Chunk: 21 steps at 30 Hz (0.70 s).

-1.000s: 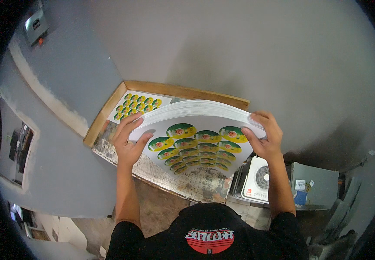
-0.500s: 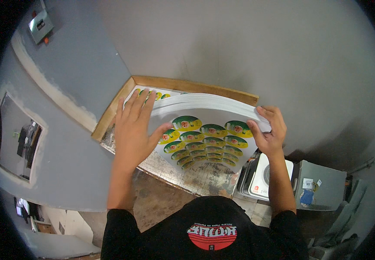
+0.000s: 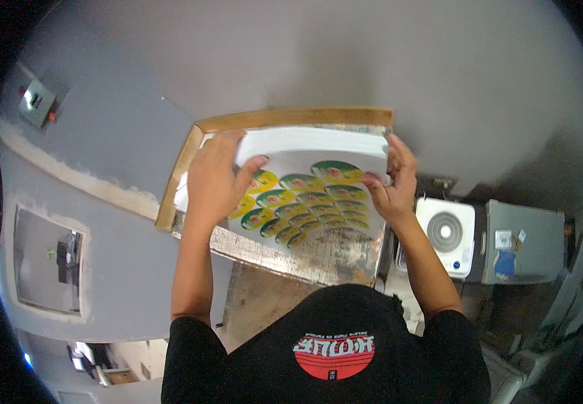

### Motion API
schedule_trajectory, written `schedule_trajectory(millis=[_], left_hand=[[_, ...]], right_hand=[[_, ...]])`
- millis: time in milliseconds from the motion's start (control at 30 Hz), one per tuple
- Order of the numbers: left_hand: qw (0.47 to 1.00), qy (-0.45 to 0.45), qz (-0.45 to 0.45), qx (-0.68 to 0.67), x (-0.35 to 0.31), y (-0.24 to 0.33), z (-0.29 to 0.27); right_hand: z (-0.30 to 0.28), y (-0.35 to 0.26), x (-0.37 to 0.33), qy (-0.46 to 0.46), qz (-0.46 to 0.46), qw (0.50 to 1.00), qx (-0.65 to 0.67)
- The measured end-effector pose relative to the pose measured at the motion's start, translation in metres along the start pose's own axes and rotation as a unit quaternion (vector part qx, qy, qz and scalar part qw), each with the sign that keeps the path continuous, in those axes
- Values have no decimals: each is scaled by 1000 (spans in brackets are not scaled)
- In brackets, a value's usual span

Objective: The person collects freshly printed sticker sheets from a printer and a table, then separates and stacks them by design. They handle rectangular blue-and-white sticker sheets and circular green-and-yellow sticker sheets, aligning and stacking them into neat piles.

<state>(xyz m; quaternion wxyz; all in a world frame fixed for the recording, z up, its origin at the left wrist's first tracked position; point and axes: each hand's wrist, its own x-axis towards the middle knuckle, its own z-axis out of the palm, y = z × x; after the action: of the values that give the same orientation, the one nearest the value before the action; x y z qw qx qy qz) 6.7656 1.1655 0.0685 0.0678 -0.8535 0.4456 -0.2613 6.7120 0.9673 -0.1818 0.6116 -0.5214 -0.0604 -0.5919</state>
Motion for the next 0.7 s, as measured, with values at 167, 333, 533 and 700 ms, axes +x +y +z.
schedule_trajectory(millis=[167, 333, 533, 700], left_hand=[[999, 49, 5, -22, 25, 8, 18], [999, 13, 23, -21, 43, 5, 30], [997, 63, 35, -9, 47, 3, 54], [994, 56, 6, 90, 56, -11, 59]], right_hand=[[-43, 78, -99, -103, 174, 976, -82], [-74, 152, -160, -161, 373, 911, -67], [-94, 187, -161, -241, 276, 911, -188], [-81, 185, -156, -224, 330, 905, -152]])
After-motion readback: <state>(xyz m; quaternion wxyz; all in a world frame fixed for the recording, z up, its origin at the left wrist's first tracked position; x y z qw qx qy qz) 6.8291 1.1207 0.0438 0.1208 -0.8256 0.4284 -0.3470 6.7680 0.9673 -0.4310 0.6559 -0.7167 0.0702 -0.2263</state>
